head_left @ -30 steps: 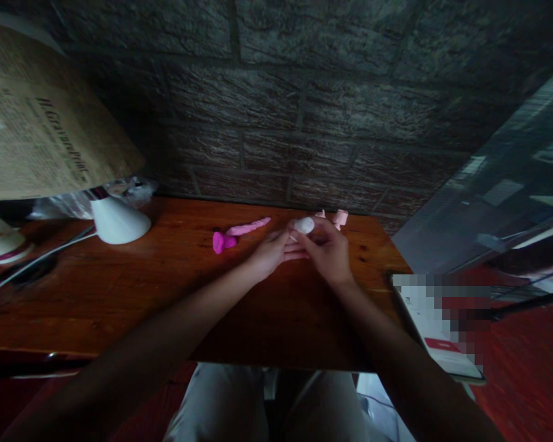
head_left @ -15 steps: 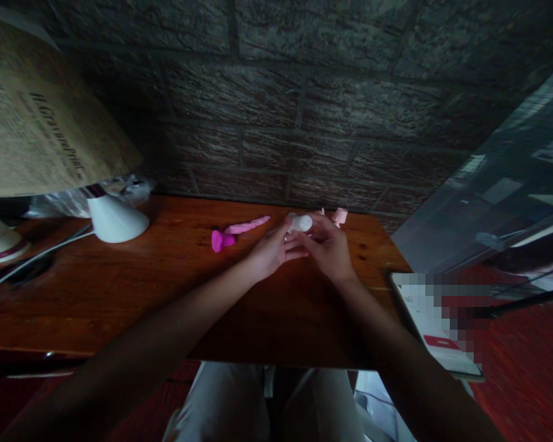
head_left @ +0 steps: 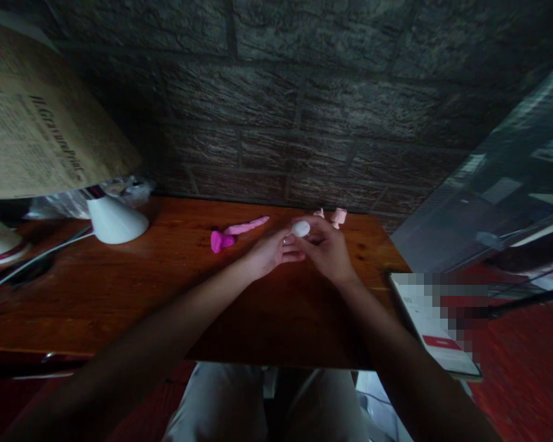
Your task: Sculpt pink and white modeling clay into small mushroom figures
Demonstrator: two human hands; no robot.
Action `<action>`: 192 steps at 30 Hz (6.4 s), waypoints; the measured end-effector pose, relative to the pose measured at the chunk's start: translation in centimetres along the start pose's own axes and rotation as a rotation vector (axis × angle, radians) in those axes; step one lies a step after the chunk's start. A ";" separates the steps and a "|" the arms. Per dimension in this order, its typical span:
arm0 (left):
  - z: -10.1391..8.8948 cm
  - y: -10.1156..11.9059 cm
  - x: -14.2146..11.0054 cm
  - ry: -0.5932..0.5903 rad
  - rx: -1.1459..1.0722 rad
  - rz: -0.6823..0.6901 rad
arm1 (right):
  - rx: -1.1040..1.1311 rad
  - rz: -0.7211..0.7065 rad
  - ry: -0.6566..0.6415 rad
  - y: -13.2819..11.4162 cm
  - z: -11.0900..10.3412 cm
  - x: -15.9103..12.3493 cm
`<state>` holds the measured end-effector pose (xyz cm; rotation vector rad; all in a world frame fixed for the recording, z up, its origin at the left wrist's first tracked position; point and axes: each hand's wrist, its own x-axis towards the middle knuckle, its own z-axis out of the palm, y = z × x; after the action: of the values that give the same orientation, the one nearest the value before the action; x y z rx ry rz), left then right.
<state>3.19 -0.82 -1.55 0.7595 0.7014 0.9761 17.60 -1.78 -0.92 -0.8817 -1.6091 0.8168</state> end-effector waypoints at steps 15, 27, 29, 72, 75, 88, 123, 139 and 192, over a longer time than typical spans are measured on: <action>-0.7 0.7 -0.3 0.006 0.673 0.766 | 0.237 0.186 -0.142 -0.2 -0.2 0.4; -0.7 0.8 -0.1 -0.032 0.432 0.643 | 0.316 0.268 -0.133 -0.2 -0.1 0.4; -1.0 1.1 -0.1 -0.078 0.399 0.586 | 0.293 0.280 -0.194 -0.7 -0.3 0.4; -2.4 2.8 -1.0 -0.448 0.571 0.249 | 0.385 0.426 -0.540 -1.0 -1.2 -0.2; -2.2 3.1 -1.2 -0.459 0.607 0.245 | 0.391 0.423 -0.535 -1.0 -1.2 -0.2; -2.2 1.9 -0.2 -0.323 0.411 0.253 | 0.324 0.371 -0.405 -0.8 -1.5 0.1; -2.9 2.3 -0.6 -0.468 0.426 0.321 | 0.408 0.351 -0.532 -1.2 -1.9 -0.1; -2.2 3.2 -0.8 -0.382 0.468 0.505 | 0.408 0.344 -0.508 -0.9 -1.7 -0.3; -1.0 2.8 -1.3 -0.343 0.582 0.709 | 0.438 0.357 -0.474 -0.8 -2.0 0.0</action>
<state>0.59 -0.73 0.40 1.7214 0.4059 1.2387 19.48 -2.04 0.12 -0.6929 -1.5874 1.6583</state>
